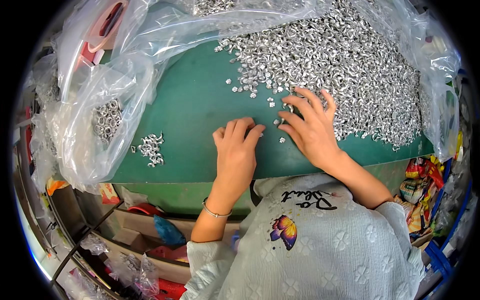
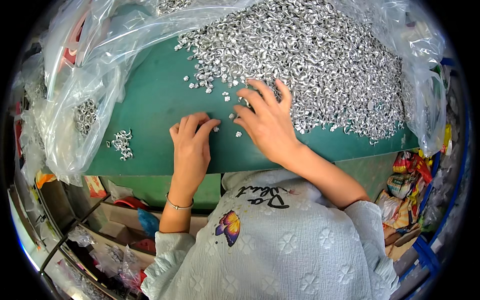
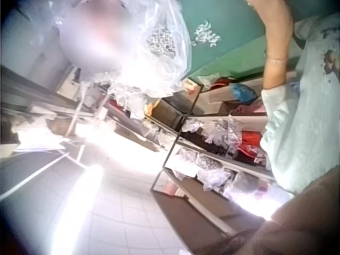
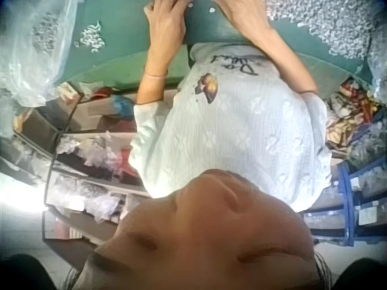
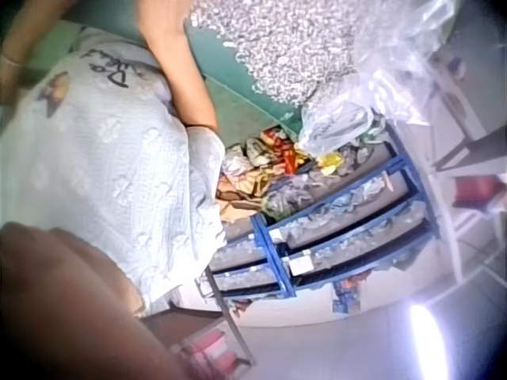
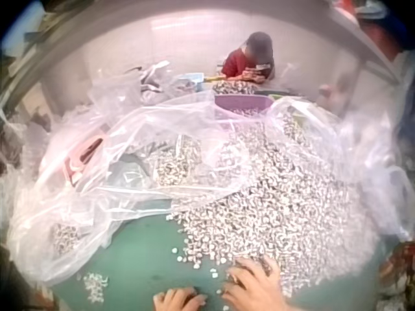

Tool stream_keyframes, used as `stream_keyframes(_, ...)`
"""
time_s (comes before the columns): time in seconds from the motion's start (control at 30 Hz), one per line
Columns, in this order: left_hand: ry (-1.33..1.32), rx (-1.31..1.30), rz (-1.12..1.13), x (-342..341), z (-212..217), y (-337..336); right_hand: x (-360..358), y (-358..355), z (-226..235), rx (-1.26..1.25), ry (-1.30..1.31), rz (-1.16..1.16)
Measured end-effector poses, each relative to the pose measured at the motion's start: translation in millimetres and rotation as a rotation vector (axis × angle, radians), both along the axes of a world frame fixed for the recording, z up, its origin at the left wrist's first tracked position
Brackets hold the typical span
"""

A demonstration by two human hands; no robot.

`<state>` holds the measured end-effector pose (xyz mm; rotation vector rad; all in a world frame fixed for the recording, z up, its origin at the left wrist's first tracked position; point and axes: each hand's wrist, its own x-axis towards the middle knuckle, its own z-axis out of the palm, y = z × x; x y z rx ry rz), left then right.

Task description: The person picks through a large pile of small silver-colored metal pieces by hand, grouping them on a green table and placing some into clear plastic bags.

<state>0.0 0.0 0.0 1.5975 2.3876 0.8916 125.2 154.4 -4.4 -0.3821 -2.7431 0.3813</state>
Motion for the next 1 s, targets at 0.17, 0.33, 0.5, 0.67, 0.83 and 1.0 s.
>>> stream_keyframes(0.17,0.007,0.047,0.216,4,3,-11,11,0,11,-0.11,0.046,0.028)
stream_keyframes(0.33,0.021,0.029,0.323,2,8,-22,-20,-36,3,-0.117,0.014,0.2)
stream_keyframes(0.5,-0.137,0.15,0.436,2,11,-33,-17,-26,11,-0.162,0.063,0.182)
stream_keyframes(0.67,-0.119,0.186,0.555,-12,5,-40,-46,-39,5,-0.097,0.031,0.222)
stream_keyframes(0.83,-0.192,0.185,0.591,-12,2,-49,-44,-41,9,-0.218,0.052,0.275)
stream_keyframes(1.0,-0.063,0.234,0.669,-26,-3,-55,-44,-30,13,-0.154,0.056,0.169)
